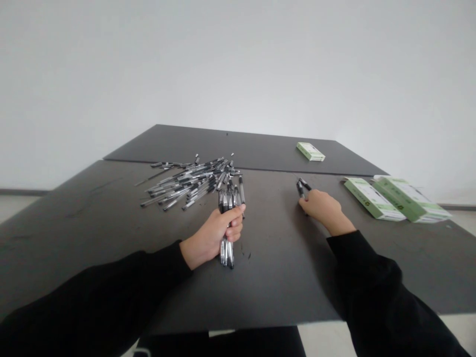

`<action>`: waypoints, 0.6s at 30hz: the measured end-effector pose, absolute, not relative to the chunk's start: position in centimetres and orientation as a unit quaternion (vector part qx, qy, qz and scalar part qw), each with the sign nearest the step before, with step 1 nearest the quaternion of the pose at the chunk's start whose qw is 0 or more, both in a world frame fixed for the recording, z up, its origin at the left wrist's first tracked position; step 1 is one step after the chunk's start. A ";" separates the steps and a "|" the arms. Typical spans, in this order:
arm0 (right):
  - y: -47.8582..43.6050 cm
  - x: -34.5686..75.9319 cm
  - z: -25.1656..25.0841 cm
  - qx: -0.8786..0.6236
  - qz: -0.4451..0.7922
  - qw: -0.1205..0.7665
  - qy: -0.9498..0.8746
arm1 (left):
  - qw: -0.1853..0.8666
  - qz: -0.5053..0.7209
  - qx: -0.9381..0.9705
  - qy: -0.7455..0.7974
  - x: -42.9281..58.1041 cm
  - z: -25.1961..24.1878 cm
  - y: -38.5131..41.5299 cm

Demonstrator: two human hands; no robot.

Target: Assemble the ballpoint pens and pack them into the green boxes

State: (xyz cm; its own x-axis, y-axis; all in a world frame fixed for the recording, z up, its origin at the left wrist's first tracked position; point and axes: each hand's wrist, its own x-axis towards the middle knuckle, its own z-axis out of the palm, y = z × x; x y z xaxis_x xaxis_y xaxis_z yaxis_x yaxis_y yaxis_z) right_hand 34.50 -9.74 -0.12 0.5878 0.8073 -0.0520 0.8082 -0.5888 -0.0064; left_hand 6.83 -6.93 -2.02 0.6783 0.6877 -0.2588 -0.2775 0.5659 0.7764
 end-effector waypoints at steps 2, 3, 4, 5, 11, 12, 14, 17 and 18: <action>-9.6 33.1 -0.1 0.853 -0.029 -0.044 0.520 | 0.835 0.303 0.356 0.291 6.9 -2.0 -6.9; -9.7 32.0 -0.1 0.827 -0.035 -0.086 0.555 | 0.831 0.314 0.352 0.296 7.0 -2.1 -6.8; -9.8 30.7 0.1 0.797 -0.051 -0.137 0.586 | 0.825 0.327 0.348 0.302 7.1 -2.1 -6.8; -10.0 29.3 0.2 0.765 -0.076 -0.189 0.611 | 0.819 0.342 0.344 0.307 7.2 -2.2 -6.8; -12.3 21.4 0.0 0.586 -0.308 -0.308 0.684 | 0.781 0.385 0.364 0.330 7.4 -2.6 -6.8; -12.5 20.8 -0.3 0.572 -0.320 -0.312 0.687 | 0.775 0.379 0.378 0.336 7.4 -2.6 -6.8; -12.7 20.1 -0.8 0.553 -0.342 -0.320 0.689 | 0.763 0.363 0.401 0.354 7.3 -2.6 -7.0; -12.3 21.0 -0.5 0.545 -0.357 -0.294 0.699 | 0.764 0.339 0.398 0.379 7.1 -2.4 -7.0; -12.1 21.8 -0.2 0.562 -0.332 -0.287 0.701 | 0.771 0.335 0.389 0.377 7.0 -2.3 -7.0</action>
State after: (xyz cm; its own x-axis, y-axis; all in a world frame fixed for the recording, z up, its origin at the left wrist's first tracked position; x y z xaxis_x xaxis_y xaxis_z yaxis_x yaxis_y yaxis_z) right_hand 21.82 -12.06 -0.17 -0.2039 0.9785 0.0298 0.5969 0.1484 -0.7885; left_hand 7.00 -6.99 -2.34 0.4919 0.8092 -0.3214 -0.2234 0.4740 0.8517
